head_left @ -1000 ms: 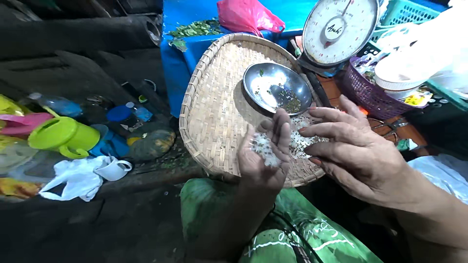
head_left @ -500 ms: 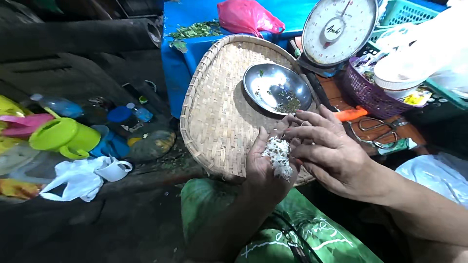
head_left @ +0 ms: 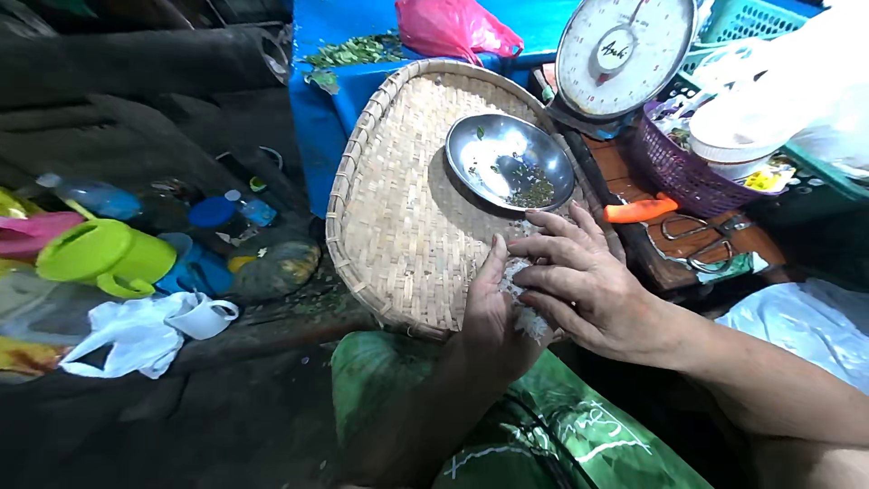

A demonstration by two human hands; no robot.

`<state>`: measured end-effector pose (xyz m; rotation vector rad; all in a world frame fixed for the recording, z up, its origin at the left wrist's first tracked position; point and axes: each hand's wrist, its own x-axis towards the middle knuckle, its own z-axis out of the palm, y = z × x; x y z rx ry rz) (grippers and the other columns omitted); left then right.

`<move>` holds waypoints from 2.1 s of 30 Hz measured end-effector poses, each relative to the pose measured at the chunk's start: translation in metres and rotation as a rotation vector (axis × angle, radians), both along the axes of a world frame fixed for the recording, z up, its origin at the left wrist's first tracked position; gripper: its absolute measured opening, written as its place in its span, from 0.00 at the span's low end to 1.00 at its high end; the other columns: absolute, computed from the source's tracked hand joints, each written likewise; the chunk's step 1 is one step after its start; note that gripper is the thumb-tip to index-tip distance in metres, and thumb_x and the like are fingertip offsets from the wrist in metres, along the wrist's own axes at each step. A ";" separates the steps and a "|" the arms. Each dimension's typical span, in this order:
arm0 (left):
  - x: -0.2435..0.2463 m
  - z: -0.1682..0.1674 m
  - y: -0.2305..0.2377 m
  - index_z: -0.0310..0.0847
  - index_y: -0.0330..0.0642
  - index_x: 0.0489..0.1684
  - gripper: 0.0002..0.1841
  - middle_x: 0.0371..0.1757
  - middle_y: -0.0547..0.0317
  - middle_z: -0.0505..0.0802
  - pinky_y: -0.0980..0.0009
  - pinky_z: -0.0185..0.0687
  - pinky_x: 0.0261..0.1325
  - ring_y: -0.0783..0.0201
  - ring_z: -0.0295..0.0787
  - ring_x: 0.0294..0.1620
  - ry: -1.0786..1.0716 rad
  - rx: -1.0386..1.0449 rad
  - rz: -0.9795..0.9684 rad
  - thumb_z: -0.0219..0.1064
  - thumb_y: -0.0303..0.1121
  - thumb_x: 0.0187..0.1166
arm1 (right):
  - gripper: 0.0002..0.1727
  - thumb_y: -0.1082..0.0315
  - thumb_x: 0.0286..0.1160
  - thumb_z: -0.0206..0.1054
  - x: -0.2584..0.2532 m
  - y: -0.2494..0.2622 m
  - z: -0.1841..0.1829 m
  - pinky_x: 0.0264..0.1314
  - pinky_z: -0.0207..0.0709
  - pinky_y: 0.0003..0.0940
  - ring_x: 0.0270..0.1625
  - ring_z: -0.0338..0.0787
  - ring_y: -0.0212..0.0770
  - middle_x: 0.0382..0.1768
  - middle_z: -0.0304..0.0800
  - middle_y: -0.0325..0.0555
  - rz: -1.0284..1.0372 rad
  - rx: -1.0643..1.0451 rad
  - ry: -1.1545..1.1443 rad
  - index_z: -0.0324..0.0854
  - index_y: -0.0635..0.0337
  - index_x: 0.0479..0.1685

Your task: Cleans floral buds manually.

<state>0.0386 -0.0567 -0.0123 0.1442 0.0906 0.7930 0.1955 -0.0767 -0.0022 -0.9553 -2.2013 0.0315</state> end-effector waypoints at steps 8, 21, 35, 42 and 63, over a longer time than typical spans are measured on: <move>0.001 0.001 0.001 0.84 0.41 0.44 0.31 0.42 0.54 0.92 0.69 0.88 0.52 0.64 0.92 0.46 0.006 -0.022 0.033 0.41 0.58 0.89 | 0.12 0.66 0.83 0.61 0.012 -0.003 0.018 0.90 0.39 0.75 0.87 0.69 0.58 0.63 0.91 0.48 -0.017 0.013 0.066 0.91 0.58 0.39; 0.003 0.002 0.003 0.75 0.39 0.72 0.38 0.67 0.51 0.88 0.61 0.78 0.72 0.58 0.84 0.70 0.046 0.063 0.083 0.26 0.57 0.90 | 0.16 0.58 0.84 0.58 0.032 -0.019 0.039 0.87 0.37 0.79 0.86 0.69 0.60 0.63 0.91 0.44 -0.086 -0.050 -0.255 0.93 0.49 0.42; 0.000 -0.002 0.002 0.83 0.41 0.56 0.33 0.53 0.54 0.92 0.66 0.85 0.60 0.63 0.90 0.57 -0.051 0.044 0.003 0.41 0.61 0.87 | 0.13 0.63 0.82 0.60 0.021 -0.004 0.022 0.87 0.38 0.80 0.87 0.66 0.65 0.68 0.88 0.51 -0.069 0.050 -0.099 0.93 0.54 0.44; -0.001 -0.004 0.002 0.83 0.43 0.59 0.35 0.54 0.55 0.92 0.69 0.87 0.57 0.65 0.91 0.55 -0.023 0.110 -0.014 0.40 0.64 0.86 | 0.15 0.64 0.82 0.59 0.019 -0.002 0.017 0.87 0.38 0.79 0.88 0.65 0.66 0.71 0.86 0.53 -0.056 0.039 -0.102 0.93 0.54 0.46; 0.001 -0.002 0.001 0.85 0.42 0.44 0.33 0.44 0.56 0.92 0.66 0.85 0.59 0.64 0.90 0.51 -0.011 0.088 0.018 0.41 0.62 0.87 | 0.13 0.65 0.82 0.61 0.020 -0.003 0.020 0.90 0.38 0.76 0.88 0.65 0.62 0.69 0.87 0.52 -0.003 -0.018 -0.041 0.92 0.57 0.40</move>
